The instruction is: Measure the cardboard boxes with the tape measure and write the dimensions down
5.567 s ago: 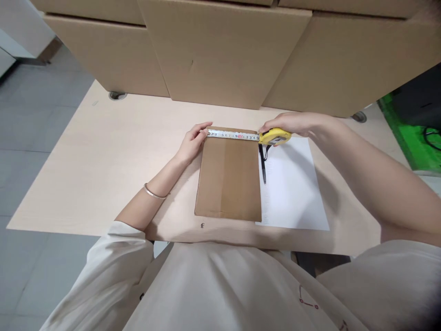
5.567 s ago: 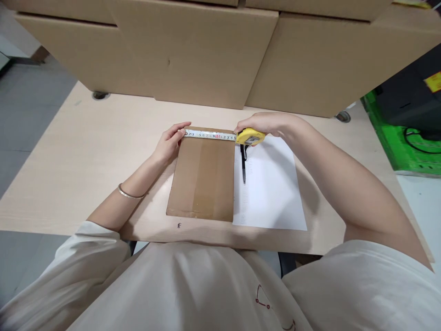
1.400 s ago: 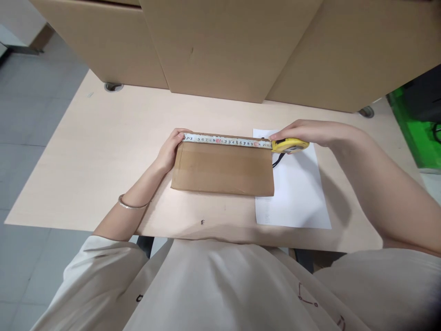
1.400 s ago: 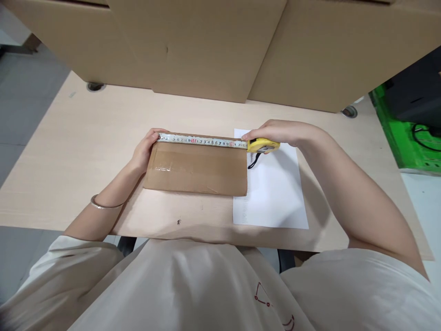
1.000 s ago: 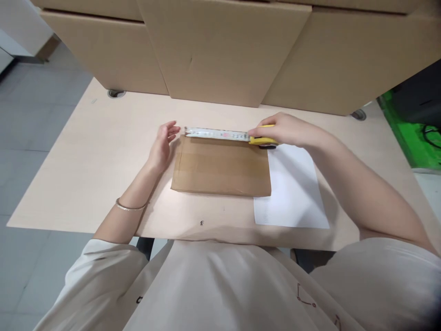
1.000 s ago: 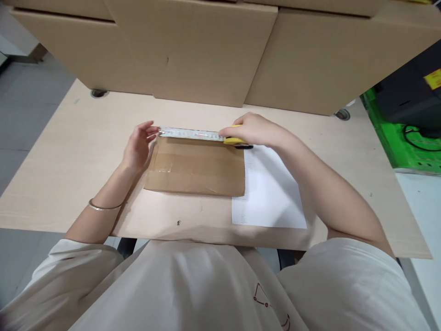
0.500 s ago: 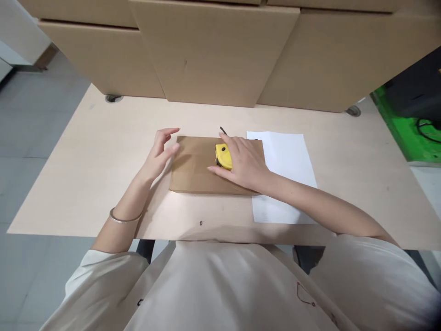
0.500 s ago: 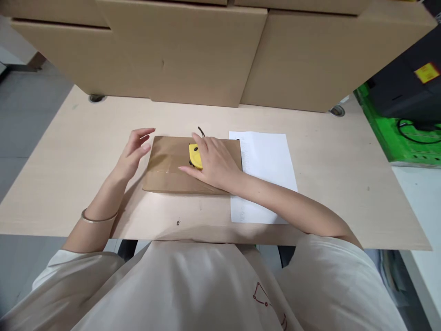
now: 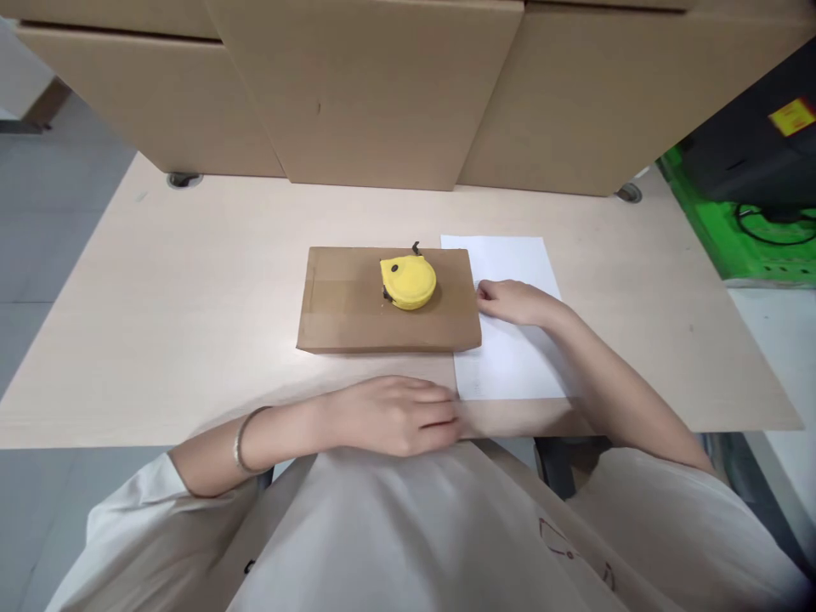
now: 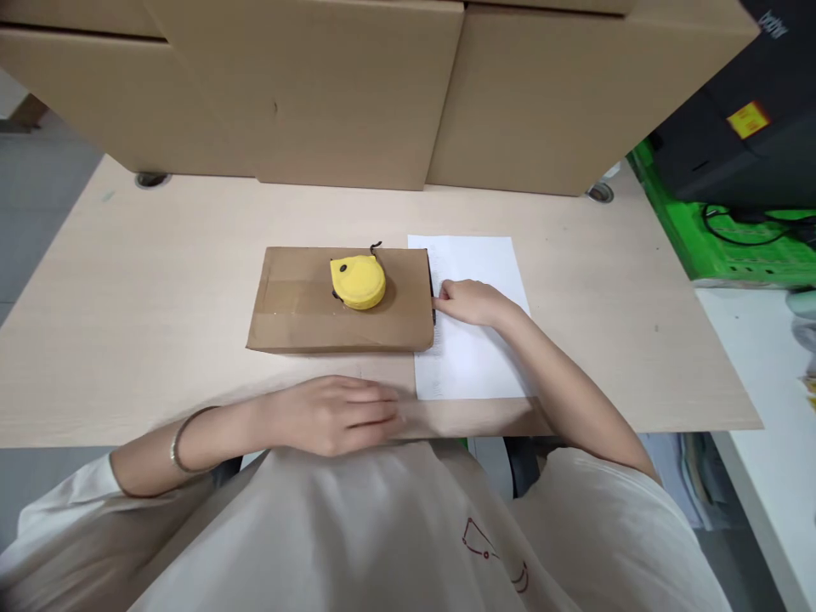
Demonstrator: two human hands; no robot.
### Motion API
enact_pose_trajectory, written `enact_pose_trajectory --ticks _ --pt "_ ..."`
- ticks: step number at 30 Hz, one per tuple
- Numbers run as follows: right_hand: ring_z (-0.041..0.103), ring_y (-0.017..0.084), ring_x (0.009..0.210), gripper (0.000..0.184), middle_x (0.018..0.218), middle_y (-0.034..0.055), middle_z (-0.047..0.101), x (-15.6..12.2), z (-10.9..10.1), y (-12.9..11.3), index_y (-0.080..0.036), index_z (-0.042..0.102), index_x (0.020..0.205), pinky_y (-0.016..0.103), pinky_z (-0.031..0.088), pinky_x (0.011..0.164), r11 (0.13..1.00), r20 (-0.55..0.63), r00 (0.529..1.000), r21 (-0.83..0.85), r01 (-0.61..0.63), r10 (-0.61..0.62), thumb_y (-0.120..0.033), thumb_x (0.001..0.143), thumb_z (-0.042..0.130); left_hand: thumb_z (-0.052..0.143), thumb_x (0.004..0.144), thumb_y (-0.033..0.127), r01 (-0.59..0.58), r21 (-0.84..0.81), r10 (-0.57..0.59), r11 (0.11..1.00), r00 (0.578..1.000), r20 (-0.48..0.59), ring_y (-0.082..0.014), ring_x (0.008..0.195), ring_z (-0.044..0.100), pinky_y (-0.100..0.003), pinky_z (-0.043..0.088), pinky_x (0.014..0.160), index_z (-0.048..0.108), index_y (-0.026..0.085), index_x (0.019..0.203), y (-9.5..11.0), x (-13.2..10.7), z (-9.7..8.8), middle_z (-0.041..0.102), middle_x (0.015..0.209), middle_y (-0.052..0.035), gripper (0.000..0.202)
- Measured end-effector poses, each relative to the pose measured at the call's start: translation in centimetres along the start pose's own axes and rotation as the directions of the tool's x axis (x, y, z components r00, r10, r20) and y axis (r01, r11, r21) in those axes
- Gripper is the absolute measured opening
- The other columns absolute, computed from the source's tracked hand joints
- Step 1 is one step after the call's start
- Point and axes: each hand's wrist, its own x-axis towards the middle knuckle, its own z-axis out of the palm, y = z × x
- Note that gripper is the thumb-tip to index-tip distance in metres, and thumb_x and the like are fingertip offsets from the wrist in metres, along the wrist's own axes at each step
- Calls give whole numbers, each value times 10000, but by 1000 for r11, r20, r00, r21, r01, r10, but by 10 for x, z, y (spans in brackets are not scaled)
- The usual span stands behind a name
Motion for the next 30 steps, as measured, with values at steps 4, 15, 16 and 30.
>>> enact_pose_trajectory --ticks 4,15,16,30 --pt "668 276 746 279 878 149 768 9 2 -3 -195 634 717 347 400 650 997 12 999 74 -37 36 -374 931 634 511 1088 160 56 -44 -47 997 981 189 -190 1353 717 -270 533 1199 703 96 1383 4 18 46 742 1447 -155 357" --pt "573 166 387 408 530 30 654 1 31 39 -234 546 764 268 419 353 418 -206 979 889 187 1 -468 692 873 457 1119 504 270 -127 -177 954 853 491 -263 1649 391 -415 292 1403 484 49 1619 -11 26 82 453 1707 -158 676" --pt "580 163 386 447 532 22 658 1 38 39 -234 545 766 268 446 356 379 -240 971 899 219 10 -493 673 897 451 1124 487 269 -130 -175 954 855 488 -258 1644 402 -414 293 1403 488 52 1617 -12 26 83 459 1704 -151 658" --pt "530 94 439 285 511 -25 608 -4 55 45 -203 610 695 219 435 453 570 -305 948 796 201 91 -307 653 872 428 1134 465 153 -69 -122 986 935 334 -266 1497 610 -414 436 1315 663 41 1460 -22 17 94 646 1560 -137 584"
